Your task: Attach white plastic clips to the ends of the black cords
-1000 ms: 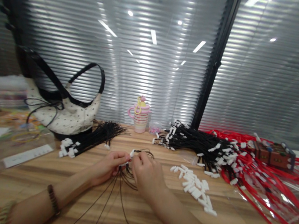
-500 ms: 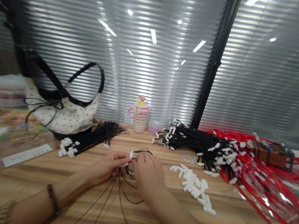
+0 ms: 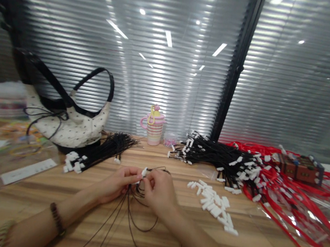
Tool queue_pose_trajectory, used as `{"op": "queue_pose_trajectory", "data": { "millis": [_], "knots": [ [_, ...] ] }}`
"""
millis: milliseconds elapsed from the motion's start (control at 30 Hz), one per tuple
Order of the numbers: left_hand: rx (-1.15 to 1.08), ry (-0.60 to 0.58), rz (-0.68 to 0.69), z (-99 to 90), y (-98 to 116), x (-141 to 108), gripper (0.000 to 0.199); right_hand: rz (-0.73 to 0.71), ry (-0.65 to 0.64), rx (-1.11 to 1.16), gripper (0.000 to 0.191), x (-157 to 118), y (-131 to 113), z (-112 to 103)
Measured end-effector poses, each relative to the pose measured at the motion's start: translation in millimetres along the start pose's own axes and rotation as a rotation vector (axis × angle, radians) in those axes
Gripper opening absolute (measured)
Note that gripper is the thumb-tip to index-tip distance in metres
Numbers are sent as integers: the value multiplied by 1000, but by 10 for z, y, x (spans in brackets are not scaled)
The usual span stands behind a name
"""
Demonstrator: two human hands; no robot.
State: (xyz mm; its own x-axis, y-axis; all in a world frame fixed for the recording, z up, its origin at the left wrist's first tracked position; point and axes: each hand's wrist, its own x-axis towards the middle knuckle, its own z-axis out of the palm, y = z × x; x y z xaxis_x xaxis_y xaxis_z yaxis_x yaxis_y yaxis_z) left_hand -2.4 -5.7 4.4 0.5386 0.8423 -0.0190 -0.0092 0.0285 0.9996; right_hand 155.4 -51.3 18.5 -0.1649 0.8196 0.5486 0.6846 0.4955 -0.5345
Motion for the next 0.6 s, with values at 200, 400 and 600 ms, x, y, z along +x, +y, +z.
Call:
{"op": "queue_pose_trajectory", "data": {
  "millis": [200, 400, 600],
  "knots": [
    [-20, -55, -2, -21, 9, -7, 29, 175, -10, 238, 16, 29, -9, 55],
    [-34, -77, 5, -26, 19, -13, 28, 294, -54, 426, 14, 34, -12, 58],
    [25, -87, -32, -36, 52, -27, 33, 350, -89, 448, 12, 57, -23, 30]
  ]
}}
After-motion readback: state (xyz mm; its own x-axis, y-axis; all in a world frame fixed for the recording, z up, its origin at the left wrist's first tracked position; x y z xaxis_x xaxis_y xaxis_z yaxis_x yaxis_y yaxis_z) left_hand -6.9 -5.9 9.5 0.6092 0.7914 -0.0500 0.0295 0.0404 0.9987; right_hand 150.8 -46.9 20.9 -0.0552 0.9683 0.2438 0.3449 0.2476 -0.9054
